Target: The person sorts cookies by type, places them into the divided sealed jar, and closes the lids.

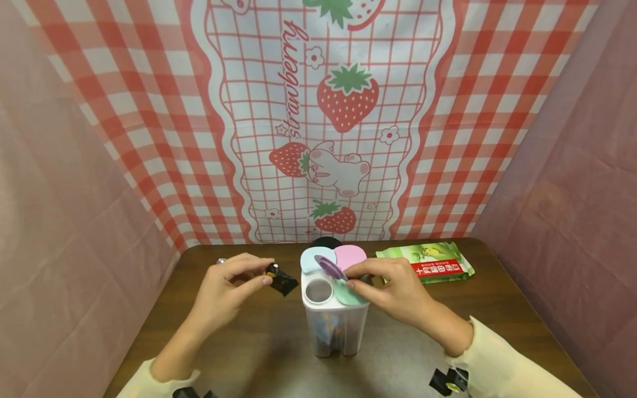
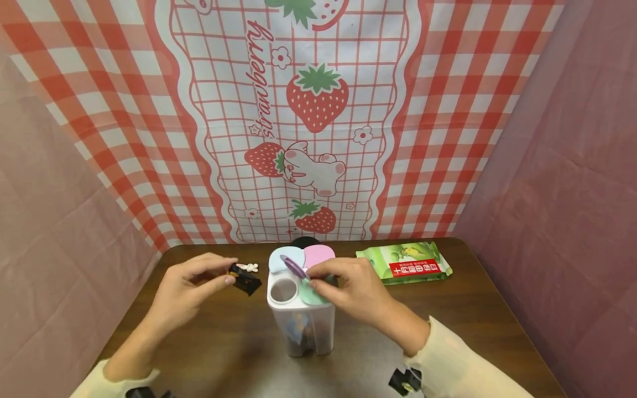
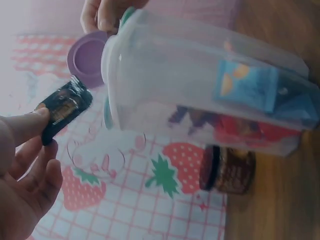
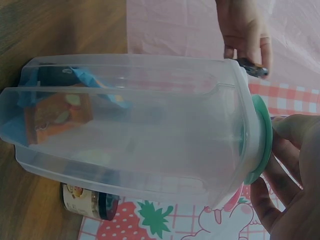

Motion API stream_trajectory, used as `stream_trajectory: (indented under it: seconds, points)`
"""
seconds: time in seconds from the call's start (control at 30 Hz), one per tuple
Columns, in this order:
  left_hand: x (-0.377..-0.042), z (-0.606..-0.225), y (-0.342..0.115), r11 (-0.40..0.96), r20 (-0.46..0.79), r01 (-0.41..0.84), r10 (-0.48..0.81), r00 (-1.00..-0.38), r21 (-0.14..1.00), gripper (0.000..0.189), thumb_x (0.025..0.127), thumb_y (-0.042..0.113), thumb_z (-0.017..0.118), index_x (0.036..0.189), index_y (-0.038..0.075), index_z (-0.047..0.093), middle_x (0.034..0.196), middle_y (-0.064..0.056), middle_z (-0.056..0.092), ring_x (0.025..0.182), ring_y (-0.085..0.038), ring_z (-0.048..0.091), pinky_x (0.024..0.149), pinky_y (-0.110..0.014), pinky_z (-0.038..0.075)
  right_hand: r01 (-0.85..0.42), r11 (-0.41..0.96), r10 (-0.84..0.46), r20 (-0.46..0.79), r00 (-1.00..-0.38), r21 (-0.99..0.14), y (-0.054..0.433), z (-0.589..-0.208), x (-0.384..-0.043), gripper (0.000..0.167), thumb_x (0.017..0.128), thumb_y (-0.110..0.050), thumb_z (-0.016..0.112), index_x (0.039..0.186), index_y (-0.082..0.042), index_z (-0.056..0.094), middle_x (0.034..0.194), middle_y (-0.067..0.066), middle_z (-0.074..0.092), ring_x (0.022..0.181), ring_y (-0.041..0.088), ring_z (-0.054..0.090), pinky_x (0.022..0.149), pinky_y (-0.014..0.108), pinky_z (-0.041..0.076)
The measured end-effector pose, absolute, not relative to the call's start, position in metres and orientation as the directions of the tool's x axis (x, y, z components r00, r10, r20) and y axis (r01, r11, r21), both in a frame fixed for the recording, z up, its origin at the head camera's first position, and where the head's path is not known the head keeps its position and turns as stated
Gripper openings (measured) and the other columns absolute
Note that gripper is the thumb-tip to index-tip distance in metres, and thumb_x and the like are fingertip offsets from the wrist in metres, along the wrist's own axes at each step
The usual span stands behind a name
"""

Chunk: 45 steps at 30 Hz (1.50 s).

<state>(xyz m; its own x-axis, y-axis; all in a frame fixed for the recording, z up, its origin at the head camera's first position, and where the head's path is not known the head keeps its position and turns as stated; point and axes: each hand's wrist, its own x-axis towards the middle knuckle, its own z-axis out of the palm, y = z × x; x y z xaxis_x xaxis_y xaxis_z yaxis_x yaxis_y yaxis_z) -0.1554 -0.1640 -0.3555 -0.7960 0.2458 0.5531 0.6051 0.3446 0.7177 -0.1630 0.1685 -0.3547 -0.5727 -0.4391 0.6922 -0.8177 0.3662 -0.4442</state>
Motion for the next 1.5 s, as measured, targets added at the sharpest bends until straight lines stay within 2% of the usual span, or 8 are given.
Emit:
stream_trajectory:
  seconds: [0.27, 0.47, 0.57, 0.77, 1.0, 1.37, 1.5]
  points:
    - [-0.155, -0.340, -0.138, 0.233, 0.549, 0.617, 0.298, -0.781, 0.751, 0.030, 0.087, 0.003, 0.080, 0.116, 0.009, 0.078, 0.104, -0.001, 0.076, 0.083, -0.011, 0.068, 0.067, -0.027, 0.059, -0.815, 0.371, -0.430, 0.696, -0.576, -0.445, 0.171, -0.354, -0.163, 0.022, 0.082, -0.009, 0.086, 0.100, -0.020, 0.080, 0.089, -0.010, 0.077, 0.067, 0.000, 0.059, 0.057, 0.013, 0.043]
    - [-0.159, -0.342, -0.124, 0.228, 0.549, 0.626, 0.322, -0.771, 0.746, 0.026, 0.087, 0.006, 0.081, 0.113, 0.006, 0.079, 0.102, -0.003, 0.076, 0.081, -0.010, 0.067, 0.065, -0.027, 0.058, -0.815, 0.357, -0.438, 0.688, -0.578, -0.457, 0.169, -0.355, -0.163, 0.022, 0.083, -0.008, 0.085, 0.101, -0.019, 0.080, 0.091, -0.010, 0.077, 0.070, 0.001, 0.062, 0.060, 0.013, 0.046]
    - [-0.162, -0.343, -0.120, 0.249, 0.534, 0.629, 0.356, -0.767, 0.737, 0.025, 0.088, 0.007, 0.081, 0.112, 0.004, 0.079, 0.099, -0.003, 0.076, 0.079, -0.009, 0.066, 0.064, -0.026, 0.058, -0.812, 0.361, -0.440, 0.684, -0.582, -0.459, 0.169, -0.356, -0.164, 0.022, 0.083, -0.008, 0.085, 0.101, -0.019, 0.080, 0.091, -0.010, 0.077, 0.072, 0.001, 0.064, 0.062, 0.014, 0.047]
    - [-0.163, -0.342, -0.112, 0.326, 0.477, 0.618, 0.420, -0.772, 0.715, 0.025, 0.085, 0.007, 0.084, 0.110, 0.011, 0.081, 0.095, 0.004, 0.074, 0.075, -0.007, 0.062, 0.063, -0.024, 0.055, -0.806, 0.371, -0.439, 0.678, -0.589, -0.461, 0.169, -0.356, -0.164, 0.022, 0.083, -0.008, 0.085, 0.101, -0.019, 0.080, 0.092, -0.010, 0.077, 0.075, 0.002, 0.066, 0.064, 0.015, 0.049]
    - [-0.163, -0.339, -0.107, 0.373, 0.448, 0.629, 0.467, -0.762, 0.682, 0.026, 0.084, 0.005, 0.084, 0.109, 0.011, 0.082, 0.094, 0.007, 0.070, 0.069, -0.004, 0.055, 0.058, -0.023, 0.050, -0.813, 0.369, -0.443, 0.684, -0.580, -0.452, 0.169, -0.355, -0.164, 0.022, 0.082, -0.008, 0.085, 0.101, -0.019, 0.080, 0.091, -0.010, 0.077, 0.074, 0.001, 0.066, 0.063, 0.021, 0.052]
    - [-0.162, -0.335, -0.101, 0.428, 0.343, 0.634, 0.580, -0.739, 0.644, 0.024, 0.088, 0.007, 0.080, 0.111, 0.011, 0.081, 0.095, 0.006, 0.072, 0.072, -0.001, 0.057, 0.061, -0.022, 0.053, -0.811, 0.380, -0.451, 0.676, -0.582, -0.445, 0.169, -0.353, -0.163, 0.022, 0.083, -0.009, 0.085, 0.101, -0.019, 0.080, 0.091, -0.009, 0.077, 0.071, 0.001, 0.061, 0.063, 0.016, 0.049]
    - [-0.162, -0.336, -0.097, 0.481, 0.368, 0.645, 0.550, -0.750, 0.594, 0.019, 0.085, 0.011, 0.084, 0.103, 0.015, 0.080, 0.090, 0.007, 0.069, 0.071, -0.001, 0.058, 0.062, -0.021, 0.053, -0.813, 0.379, -0.451, 0.679, -0.579, -0.441, 0.168, -0.354, -0.162, 0.021, 0.083, -0.009, 0.085, 0.101, -0.019, 0.080, 0.090, -0.010, 0.077, 0.069, 0.000, 0.058, 0.062, 0.014, 0.047]
